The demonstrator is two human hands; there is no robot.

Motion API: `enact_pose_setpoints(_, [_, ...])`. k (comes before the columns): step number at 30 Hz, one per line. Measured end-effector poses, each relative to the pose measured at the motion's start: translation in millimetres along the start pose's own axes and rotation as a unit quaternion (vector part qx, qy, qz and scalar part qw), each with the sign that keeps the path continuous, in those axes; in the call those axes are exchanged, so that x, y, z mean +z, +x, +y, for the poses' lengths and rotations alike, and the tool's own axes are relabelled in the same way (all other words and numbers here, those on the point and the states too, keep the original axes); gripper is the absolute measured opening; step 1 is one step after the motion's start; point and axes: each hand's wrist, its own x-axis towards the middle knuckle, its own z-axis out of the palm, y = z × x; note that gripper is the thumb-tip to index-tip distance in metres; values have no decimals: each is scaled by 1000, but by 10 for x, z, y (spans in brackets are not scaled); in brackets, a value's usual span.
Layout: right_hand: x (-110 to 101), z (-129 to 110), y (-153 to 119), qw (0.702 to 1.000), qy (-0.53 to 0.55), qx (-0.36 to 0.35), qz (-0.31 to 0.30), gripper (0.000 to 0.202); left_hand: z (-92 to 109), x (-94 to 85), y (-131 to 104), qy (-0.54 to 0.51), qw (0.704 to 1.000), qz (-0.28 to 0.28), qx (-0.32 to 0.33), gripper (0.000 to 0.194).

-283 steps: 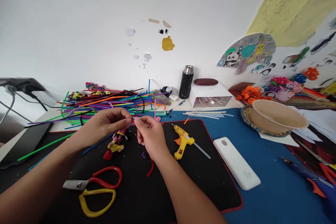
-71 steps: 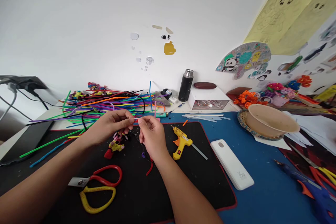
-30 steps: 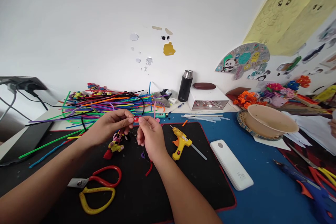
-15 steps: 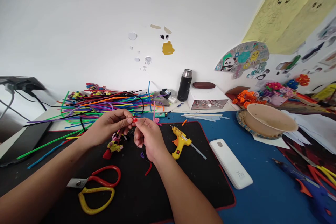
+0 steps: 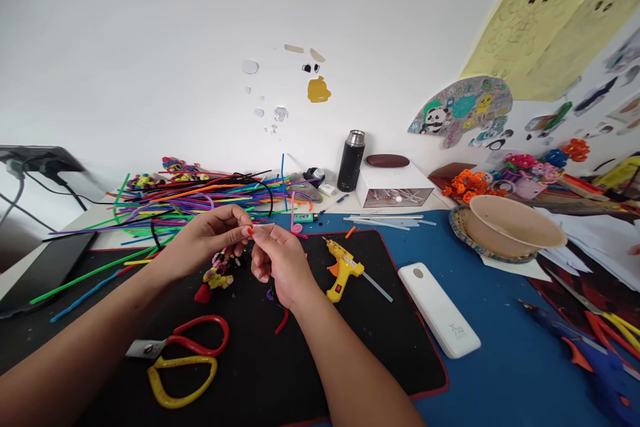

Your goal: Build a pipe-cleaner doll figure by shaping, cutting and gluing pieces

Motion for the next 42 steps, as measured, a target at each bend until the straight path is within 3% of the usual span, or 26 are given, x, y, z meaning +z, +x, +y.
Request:
enact_pose_setpoints(18, [0, 44, 22, 993, -43, -78, 83, 37, -12, -76, -3, 64, 997, -17, -42, 54])
enact_pose_setpoints(24, [-8, 58, 18, 992, -60, -83, 76, 37, -39, -89, -1, 68, 995, -6, -72, 47])
enact_pose_setpoints(42, [-4, 37, 20, 992, -51, -79, 87, 37, -20, -78, -5, 65, 996, 3, -64, 43])
